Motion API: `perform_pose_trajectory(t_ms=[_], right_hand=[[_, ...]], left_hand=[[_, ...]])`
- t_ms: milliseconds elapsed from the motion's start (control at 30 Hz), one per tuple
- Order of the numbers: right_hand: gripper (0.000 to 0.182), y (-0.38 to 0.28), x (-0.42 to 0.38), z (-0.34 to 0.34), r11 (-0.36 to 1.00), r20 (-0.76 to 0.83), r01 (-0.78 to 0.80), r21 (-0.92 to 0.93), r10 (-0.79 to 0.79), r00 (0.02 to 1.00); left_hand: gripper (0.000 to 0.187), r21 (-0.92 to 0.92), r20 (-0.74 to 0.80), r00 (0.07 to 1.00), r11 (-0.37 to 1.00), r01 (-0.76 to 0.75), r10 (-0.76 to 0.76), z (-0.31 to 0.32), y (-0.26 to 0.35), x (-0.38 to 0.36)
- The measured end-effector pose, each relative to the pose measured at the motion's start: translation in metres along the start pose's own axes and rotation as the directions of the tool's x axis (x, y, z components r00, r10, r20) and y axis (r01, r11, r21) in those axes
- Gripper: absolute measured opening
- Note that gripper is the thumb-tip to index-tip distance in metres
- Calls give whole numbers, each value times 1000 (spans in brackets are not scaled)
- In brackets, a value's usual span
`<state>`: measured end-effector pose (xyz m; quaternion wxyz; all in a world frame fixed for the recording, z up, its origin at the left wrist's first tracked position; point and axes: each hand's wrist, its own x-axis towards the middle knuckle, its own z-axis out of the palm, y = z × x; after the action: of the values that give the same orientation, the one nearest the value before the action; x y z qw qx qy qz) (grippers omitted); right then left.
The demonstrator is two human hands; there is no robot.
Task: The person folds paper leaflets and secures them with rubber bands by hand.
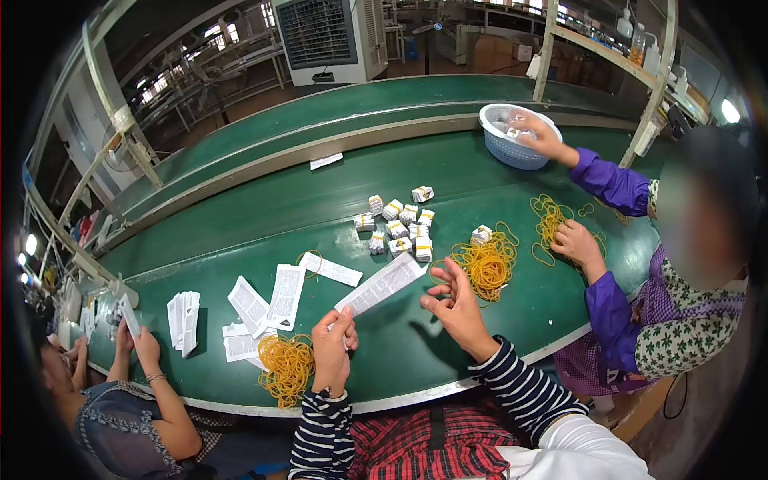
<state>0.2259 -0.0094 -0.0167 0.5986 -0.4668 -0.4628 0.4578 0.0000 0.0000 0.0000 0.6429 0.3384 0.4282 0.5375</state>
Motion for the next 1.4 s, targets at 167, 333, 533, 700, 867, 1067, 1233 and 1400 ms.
perform_pose_trajectory(t_ms=[167, 333, 533, 700, 867, 1067, 1233, 1400], right_hand=[[87, -41, 6, -14, 1000, 218, 9, 12, -12, 976], [36, -43, 6, -24, 942, 455, 309, -134, -219, 863], [33, -17, -28, -48, 470, 649, 641, -607, -172, 741], [29, -9, -48, -49, 508, 616, 614, -603, -192, 764], [20, -14, -59, -46, 504, 461, 512, -695, -235, 856], [16, -18, -69, -38, 537, 324, 381, -752, -202, 924], [9, -13, -69, -35, 564, 324, 365, -741, -175, 930], [8, -22, -63, -46, 544, 497, 542, -641, -244, 833]], left_hand=[[25, -72, 37, 987, 985, 156, -154, 5, 4, -6], [10, 480, 204, 903, 765, -429, 378, 4, 0, -17], [30, 778, 592, 743, 18, -628, 313, -13, -20, -49], [18, 801, 570, 770, 18, -599, 288, -4, -16, -61], [10, 854, 451, 827, 107, -509, 334, 3, -22, -62], [15, 885, 305, 888, 241, -398, 346, 12, -25, -55], [16, 904, 331, 906, 186, -385, 264, 11, -18, -47], [15, 806, 487, 844, 256, -534, 224, -7, -18, -46]])
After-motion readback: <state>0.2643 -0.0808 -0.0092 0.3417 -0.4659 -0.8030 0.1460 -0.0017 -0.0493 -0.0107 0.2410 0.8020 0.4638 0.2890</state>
